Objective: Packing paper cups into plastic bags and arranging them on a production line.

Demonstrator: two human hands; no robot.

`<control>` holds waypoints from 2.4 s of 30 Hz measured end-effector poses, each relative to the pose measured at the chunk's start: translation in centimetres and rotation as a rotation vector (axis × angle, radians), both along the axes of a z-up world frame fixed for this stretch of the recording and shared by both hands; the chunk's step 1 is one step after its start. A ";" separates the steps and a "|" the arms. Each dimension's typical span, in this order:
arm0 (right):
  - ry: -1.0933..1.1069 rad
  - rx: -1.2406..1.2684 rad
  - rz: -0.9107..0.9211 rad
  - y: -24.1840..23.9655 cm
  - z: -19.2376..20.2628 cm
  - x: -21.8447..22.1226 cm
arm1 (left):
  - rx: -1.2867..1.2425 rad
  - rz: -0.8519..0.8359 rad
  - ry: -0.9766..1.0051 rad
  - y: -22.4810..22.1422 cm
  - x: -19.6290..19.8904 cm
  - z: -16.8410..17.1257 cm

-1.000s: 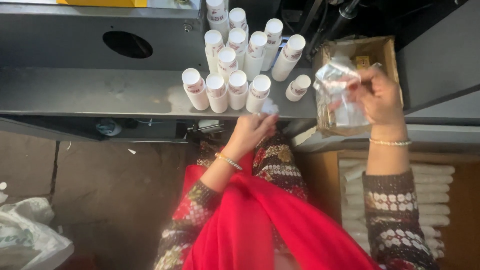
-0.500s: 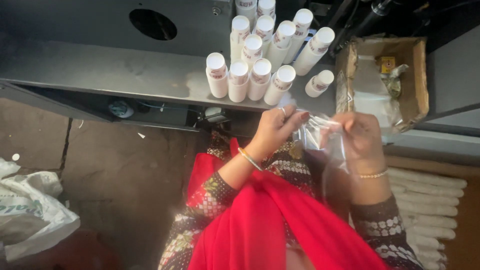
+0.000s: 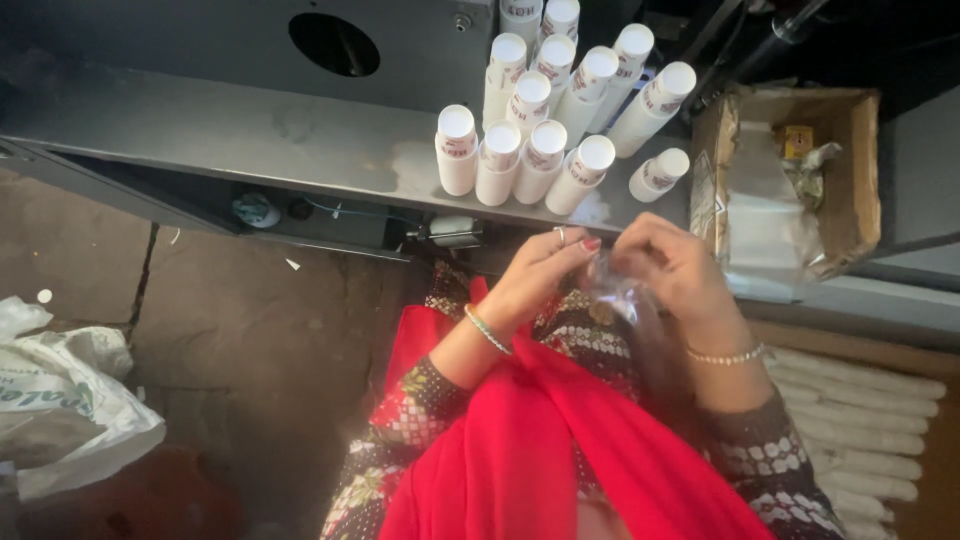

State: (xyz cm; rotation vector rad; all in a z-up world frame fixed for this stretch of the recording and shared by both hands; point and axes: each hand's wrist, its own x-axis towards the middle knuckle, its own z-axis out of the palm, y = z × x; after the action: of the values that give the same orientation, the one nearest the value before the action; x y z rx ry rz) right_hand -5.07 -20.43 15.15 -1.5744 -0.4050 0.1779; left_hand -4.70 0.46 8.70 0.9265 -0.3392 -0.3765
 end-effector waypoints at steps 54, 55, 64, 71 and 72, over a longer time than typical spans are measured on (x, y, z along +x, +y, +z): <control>-0.555 -0.717 0.272 -5.1 0.1 -0.8 | 0.895 0.096 -0.603 -2.5 0.5 -0.2; -0.496 -1.024 0.284 -7.2 -0.7 -0.6 | 0.836 0.116 -0.535 -2.6 0.7 -0.5; -0.319 -1.251 -0.226 -15.5 -1.1 6.5 | 0.600 0.115 -0.187 -2.1 2.3 -2.4; -0.306 -1.194 -0.475 -16.3 -11.4 14.6 | 0.710 0.155 -0.210 0.0 1.7 -1.6; -0.308 -1.193 -0.468 -16.4 -11.4 14.9 | 0.711 0.162 -0.206 0.3 1.7 -1.9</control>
State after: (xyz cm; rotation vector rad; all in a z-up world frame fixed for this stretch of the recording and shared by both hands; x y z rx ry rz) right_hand 9.85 -36.81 3.73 -2.8415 -0.1271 -0.2494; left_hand -2.95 0.73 6.78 1.6864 -0.3184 -0.2514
